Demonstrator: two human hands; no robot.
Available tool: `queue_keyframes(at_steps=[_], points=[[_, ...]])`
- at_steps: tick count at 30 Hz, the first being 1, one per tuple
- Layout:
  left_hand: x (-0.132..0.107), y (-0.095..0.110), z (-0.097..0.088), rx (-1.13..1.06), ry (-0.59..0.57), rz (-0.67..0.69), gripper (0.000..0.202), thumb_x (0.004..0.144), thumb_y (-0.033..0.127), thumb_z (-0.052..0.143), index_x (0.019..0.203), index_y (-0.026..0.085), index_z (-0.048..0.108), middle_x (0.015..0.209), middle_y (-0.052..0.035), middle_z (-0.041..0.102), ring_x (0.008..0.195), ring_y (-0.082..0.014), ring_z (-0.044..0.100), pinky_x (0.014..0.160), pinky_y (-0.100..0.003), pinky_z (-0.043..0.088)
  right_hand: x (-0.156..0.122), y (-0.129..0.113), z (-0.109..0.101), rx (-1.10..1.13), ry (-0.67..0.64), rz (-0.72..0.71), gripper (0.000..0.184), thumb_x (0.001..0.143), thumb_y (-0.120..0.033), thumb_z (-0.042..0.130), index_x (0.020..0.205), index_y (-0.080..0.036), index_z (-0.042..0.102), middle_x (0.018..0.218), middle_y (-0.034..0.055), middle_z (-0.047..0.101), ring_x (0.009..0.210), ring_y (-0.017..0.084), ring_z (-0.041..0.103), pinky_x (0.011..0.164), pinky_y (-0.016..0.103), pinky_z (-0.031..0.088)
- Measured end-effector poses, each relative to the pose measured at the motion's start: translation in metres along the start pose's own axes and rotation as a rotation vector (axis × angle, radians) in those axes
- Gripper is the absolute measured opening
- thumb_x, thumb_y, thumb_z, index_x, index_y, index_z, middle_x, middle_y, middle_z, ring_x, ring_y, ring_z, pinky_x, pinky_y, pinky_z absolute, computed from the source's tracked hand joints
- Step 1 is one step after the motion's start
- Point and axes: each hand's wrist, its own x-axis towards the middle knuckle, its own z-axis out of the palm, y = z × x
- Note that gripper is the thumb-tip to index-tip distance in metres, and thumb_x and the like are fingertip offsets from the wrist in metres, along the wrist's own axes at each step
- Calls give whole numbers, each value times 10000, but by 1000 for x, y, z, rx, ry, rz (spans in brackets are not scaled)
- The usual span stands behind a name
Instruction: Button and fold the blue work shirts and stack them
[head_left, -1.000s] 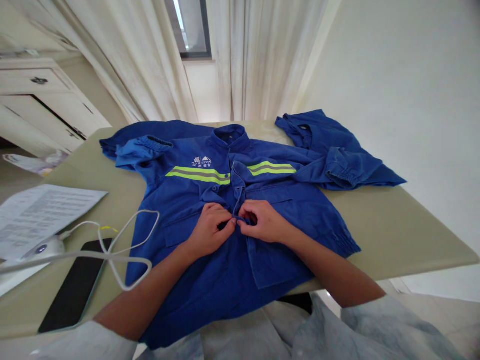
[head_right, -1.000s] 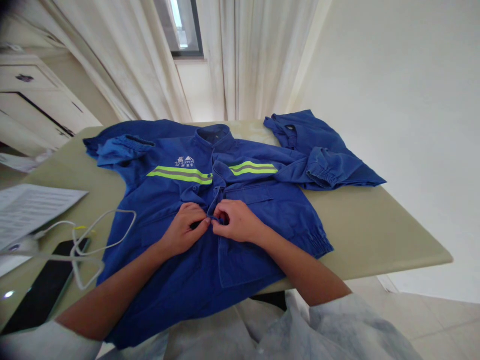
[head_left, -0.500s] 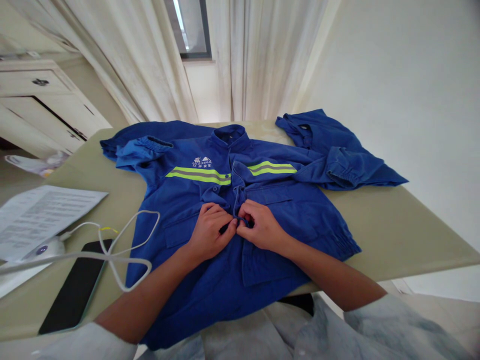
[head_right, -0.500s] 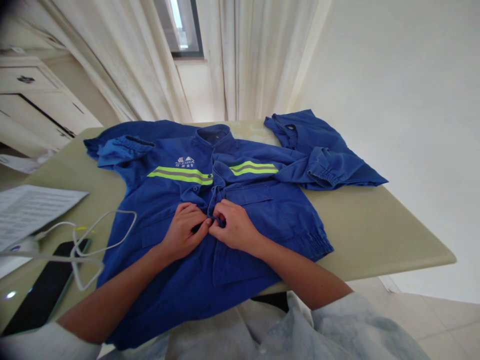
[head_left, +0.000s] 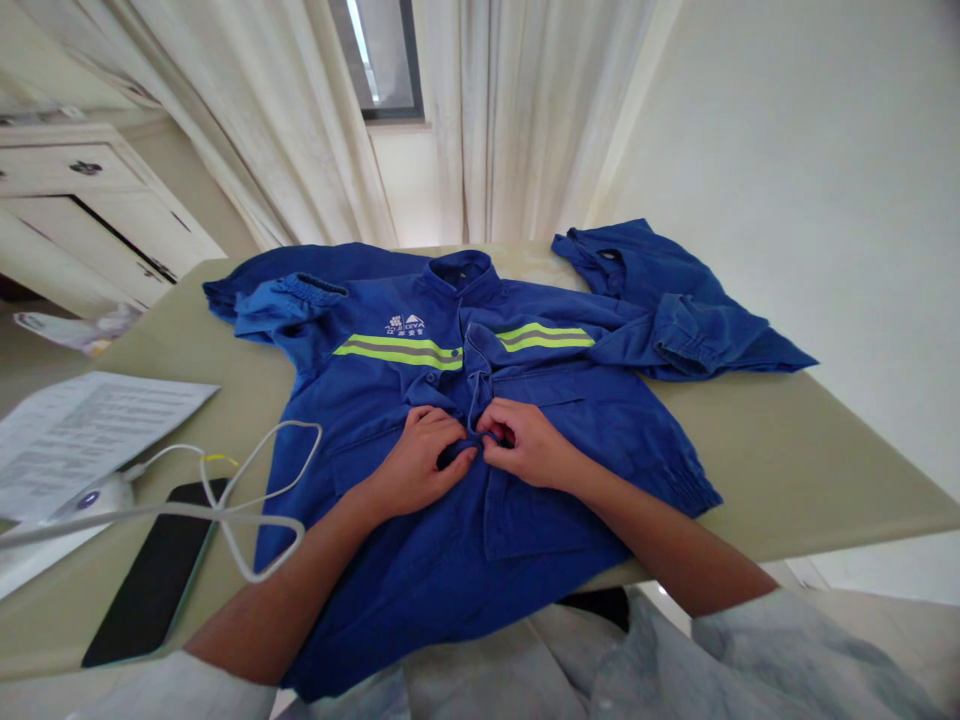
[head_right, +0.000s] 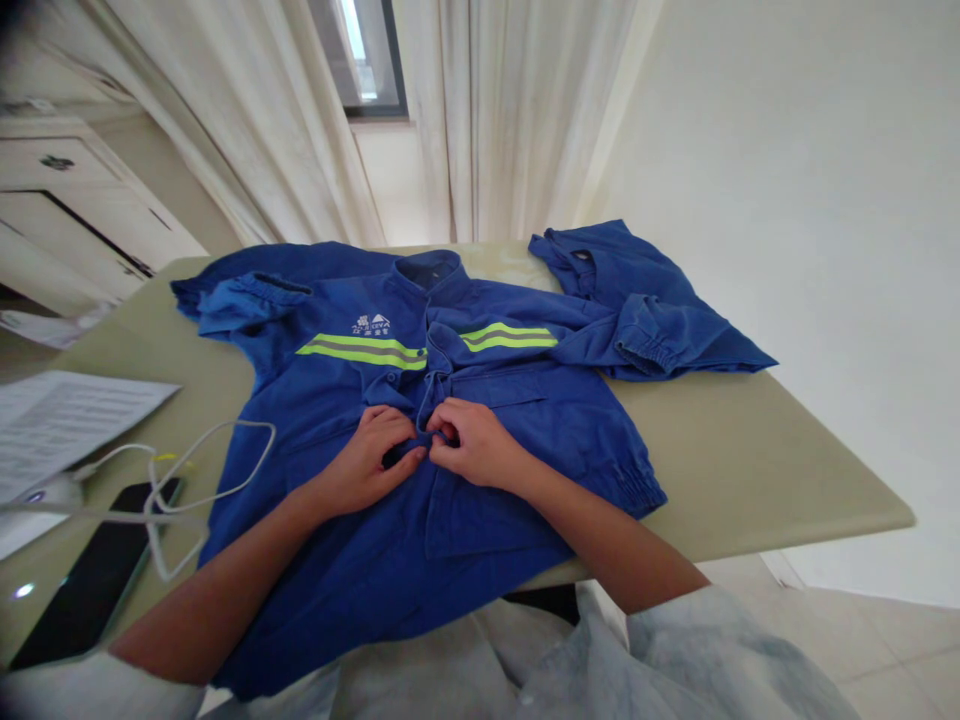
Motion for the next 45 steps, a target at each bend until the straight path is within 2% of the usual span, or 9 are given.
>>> queue_keyframes(at_steps=[4,10,14,19,24,33,37,41,45], points=[[0,-5,2,-44,51,-2,210,1070,358,504,975,212,621,949,-22,687,978,-209,601,990,-425,376,3,3,-9,33,-30,-28,79,853,-108,660,860,-186,656,769,-33,541,677,113,492,642,241,355],[-1,-8,4,-69,152,20,213,1048,400,570,988,212,648,963,-25,721,979,-214,629,954,-412,401,3,3,-12,40,-55,-23,69,879,-120,654,867,-188,649,778,-32,532,682,113,486,642,243,360],[0,-9,3,-118,115,16,231,1065,377,542,950,210,651,909,-13,702,939,-197,626,938,-392,424,4,5,-12,62,-86,-38,59,908,-129,648,888,-181,668,796,-26,541,678,109,488,636,238,369],[1,-13,1,-167,68,13,252,1080,357,537,906,210,645,873,4,673,925,-183,610,954,-376,405,4,6,-10,10,15,-43,69,914,-138,695,936,-180,745,780,-9,568,700,125,530,641,241,391],[0,-15,0,-195,55,91,260,1085,338,546,875,207,624,853,11,661,931,-177,603,967,-366,378,5,5,-15,94,-6,7,32,912,-184,749,921,-183,780,775,-2,608,681,122,547,633,240,409],[0,-16,4,-116,48,185,304,1074,417,568,875,211,668,836,8,688,912,-176,596,958,-377,358,5,11,-15,166,-94,32,55,886,-148,781,846,-185,767,814,3,656,708,128,590,658,241,434],[0,-16,4,35,54,241,297,1037,445,631,853,218,680,824,0,681,930,-188,606,987,-393,364,5,12,-16,141,-154,-14,85,893,-104,761,855,-181,762,842,4,667,738,129,614,687,238,451],[0,-18,3,190,149,283,272,1008,439,682,868,207,659,864,-24,704,956,-207,627,977,-404,396,6,9,-24,81,-222,-46,75,911,-110,749,886,-179,763,864,8,669,768,134,622,719,242,456],[-1,-19,4,177,237,298,235,983,438,719,966,209,673,933,-30,751,950,-201,655,947,-396,417,7,7,-30,93,-308,-72,39,939,-148,734,931,-176,761,894,14,664,790,136,620,727,244,458]])
